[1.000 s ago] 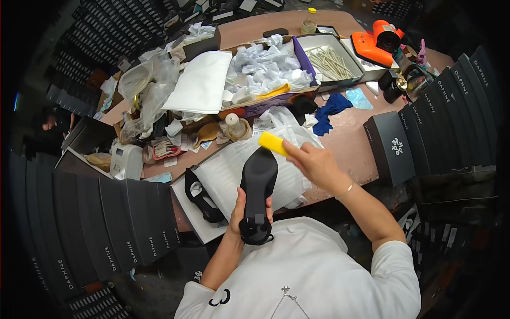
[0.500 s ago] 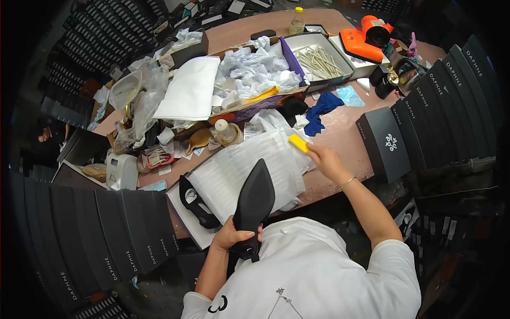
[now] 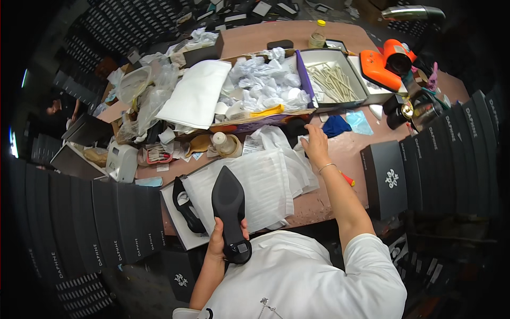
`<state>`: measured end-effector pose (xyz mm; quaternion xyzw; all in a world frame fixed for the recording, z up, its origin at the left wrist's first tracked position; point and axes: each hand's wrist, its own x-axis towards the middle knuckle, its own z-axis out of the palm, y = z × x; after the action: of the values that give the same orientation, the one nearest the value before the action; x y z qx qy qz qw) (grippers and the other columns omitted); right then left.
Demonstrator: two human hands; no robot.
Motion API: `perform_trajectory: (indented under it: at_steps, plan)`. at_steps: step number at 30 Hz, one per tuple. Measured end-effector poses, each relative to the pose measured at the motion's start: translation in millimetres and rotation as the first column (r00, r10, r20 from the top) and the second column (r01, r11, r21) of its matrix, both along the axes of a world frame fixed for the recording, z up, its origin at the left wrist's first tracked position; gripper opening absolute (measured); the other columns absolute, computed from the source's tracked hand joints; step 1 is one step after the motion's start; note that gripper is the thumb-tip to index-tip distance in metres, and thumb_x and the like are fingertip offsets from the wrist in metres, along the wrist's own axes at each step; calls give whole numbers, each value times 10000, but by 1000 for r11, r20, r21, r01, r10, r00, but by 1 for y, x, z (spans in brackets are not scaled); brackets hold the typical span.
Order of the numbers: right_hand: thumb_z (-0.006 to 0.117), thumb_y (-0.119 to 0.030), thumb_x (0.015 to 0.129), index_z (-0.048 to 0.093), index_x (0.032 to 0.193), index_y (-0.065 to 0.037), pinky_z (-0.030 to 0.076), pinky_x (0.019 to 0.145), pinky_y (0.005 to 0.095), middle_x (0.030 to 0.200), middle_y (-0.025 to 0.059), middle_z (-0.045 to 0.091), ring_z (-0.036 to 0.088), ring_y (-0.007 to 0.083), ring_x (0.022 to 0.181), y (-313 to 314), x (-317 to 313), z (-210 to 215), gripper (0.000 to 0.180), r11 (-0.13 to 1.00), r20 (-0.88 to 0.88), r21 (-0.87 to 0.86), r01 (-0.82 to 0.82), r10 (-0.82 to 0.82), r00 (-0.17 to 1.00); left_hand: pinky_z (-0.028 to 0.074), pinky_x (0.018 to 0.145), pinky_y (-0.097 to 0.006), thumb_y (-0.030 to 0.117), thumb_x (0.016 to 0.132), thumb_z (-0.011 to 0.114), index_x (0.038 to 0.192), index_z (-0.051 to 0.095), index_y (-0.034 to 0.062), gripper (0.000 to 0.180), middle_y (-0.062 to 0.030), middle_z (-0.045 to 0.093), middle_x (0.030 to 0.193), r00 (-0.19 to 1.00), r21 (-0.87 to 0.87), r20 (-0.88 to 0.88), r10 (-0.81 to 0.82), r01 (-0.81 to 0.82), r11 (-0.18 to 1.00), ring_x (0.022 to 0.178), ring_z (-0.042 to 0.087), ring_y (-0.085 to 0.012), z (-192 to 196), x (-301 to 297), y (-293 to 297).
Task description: The person is cleaning and packing black high-heeled shoes into boxes.
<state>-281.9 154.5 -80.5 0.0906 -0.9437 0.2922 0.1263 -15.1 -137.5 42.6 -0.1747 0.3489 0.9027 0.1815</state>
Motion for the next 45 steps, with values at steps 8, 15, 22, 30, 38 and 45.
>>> perform_trajectory:
  at_steps: [8,15,22,30,38,45]
  plan:
    - [672,-138,712,529,1126,-57,372,921,468,1024,129,552,520,307,1004,-9,-37,-26,446,992,-192,68,-103,115,975,556,659,-296,702,844,488,1139,522,-34,794,-111,608,902,989,-187,62,138,-124,974,757,646,-186,7,-3,19]
    - [655,-133,699,581,1098,-79,386,852,435,943,93,572,550,266,925,-41,39,30,409,851,63,106,-514,510,858,554,644,-307,724,839,469,1087,555,-33,801,-109,621,814,970,-213,164,177,-141,967,716,638,-191,-6,-30,27]
    - [613,-121,768,563,1163,-36,383,912,461,1026,142,587,544,299,990,24,-18,18,407,998,-149,59,-10,18,989,580,652,-308,595,906,500,1101,551,-36,663,-107,641,909,991,-121,112,73,-60,991,749,667,-180,-8,-49,27]
    - [557,-176,821,560,1160,12,436,934,431,1100,244,597,564,391,1043,-20,84,1,389,865,423,-453,-217,422,801,575,640,-303,582,929,466,1098,550,-39,649,-106,639,900,994,-136,105,42,-27,990,721,665,-174,-14,-59,32]
    - [522,-188,841,549,1193,-11,467,872,367,1014,234,635,622,337,931,-31,117,38,395,658,602,-650,-380,751,270,576,632,-308,570,935,465,1096,544,-42,638,-118,642,879,988,-160,126,94,-73,984,710,665,-180,-12,-45,29]
    - [452,-169,873,547,1168,11,442,854,306,1017,120,609,563,213,925,54,27,65,358,733,616,-671,113,466,635,578,639,-316,538,943,482,1121,532,-34,601,-110,626,940,995,-77,95,28,-20,997,737,664,-176,-20,-45,28]
